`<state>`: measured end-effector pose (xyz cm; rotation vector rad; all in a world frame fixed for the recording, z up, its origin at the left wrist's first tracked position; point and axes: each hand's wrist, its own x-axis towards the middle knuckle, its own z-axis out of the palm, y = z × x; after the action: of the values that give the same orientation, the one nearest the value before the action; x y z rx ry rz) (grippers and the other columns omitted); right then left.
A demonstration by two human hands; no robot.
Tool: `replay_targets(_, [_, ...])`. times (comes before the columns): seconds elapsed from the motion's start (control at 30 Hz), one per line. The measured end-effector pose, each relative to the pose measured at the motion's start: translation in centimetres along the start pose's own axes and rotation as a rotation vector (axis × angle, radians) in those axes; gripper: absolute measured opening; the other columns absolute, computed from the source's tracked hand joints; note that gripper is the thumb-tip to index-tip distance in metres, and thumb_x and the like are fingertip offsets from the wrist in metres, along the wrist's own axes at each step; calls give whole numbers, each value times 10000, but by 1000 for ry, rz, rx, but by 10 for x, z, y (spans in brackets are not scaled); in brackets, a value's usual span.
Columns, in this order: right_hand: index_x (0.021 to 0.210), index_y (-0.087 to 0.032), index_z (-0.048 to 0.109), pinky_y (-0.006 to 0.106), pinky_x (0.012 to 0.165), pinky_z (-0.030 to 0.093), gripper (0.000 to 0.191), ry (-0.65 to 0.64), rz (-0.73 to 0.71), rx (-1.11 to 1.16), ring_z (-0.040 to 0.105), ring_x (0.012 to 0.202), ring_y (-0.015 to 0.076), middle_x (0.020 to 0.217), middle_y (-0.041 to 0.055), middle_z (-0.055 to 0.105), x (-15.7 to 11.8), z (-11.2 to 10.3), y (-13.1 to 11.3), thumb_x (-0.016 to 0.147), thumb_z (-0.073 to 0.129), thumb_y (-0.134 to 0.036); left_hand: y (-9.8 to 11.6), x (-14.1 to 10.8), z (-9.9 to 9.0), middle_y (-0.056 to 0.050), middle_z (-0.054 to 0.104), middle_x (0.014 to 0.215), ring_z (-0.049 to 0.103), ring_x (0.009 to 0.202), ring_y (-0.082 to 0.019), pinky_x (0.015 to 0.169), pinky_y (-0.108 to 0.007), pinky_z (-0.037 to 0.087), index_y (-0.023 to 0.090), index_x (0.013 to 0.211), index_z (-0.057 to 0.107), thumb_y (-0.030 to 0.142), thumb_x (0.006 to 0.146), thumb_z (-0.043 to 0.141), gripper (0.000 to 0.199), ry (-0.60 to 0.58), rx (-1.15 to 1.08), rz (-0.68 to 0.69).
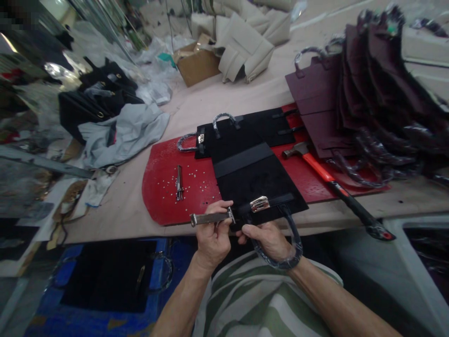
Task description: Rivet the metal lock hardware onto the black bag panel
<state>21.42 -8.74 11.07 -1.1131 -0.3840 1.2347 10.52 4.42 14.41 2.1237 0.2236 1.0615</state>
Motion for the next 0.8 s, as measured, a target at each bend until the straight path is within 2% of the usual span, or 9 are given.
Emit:
replay_targets(0.2, [707, -158, 783, 392, 845, 523, 512, 14, 25, -27, 692, 780, 233, 759, 101, 754, 2, -4, 5, 697, 793, -669, 0, -8, 6, -109, 668, 1132, 679, 1077, -231, 914, -422, 587, 190, 1104, 544, 140, 978, 535, 136, 79, 5, -10])
replay_targets(0.37, [672, -169, 781, 437, 960, 491, 479, -26, 44, 16, 701, 878, 267, 827, 113, 766, 4, -4, 3, 708, 800, -646, -4, -11, 8, -114, 658, 1169, 669, 1104, -235, 938, -433, 575, 189, 1127, 543, 131, 977, 541, 160, 104, -62, -52])
replay_targets(0.63, [728, -168, 791, 344, 782, 524, 421, -32, 79, 110, 658, 715, 186, 739, 77, 735, 11, -5, 6, 688, 841, -584, -6, -2, 3, -111, 683, 1160, 672, 1097, -219, 921, -394, 579, 194, 1094, 562, 103, 960, 546, 163, 23, -62, -74])
replay_targets(0.8, [728, -157, 784, 333, 743, 527, 426, -46, 102, 125, 652, 686, 174, 742, 77, 733, 12, -5, 5, 688, 850, -576, -9, 4, 2, -112, 695, 1144, 686, 1078, -217, 899, -378, 588, 197, 1084, 569, 110, 954, 551, 157, -9, -64, -93])
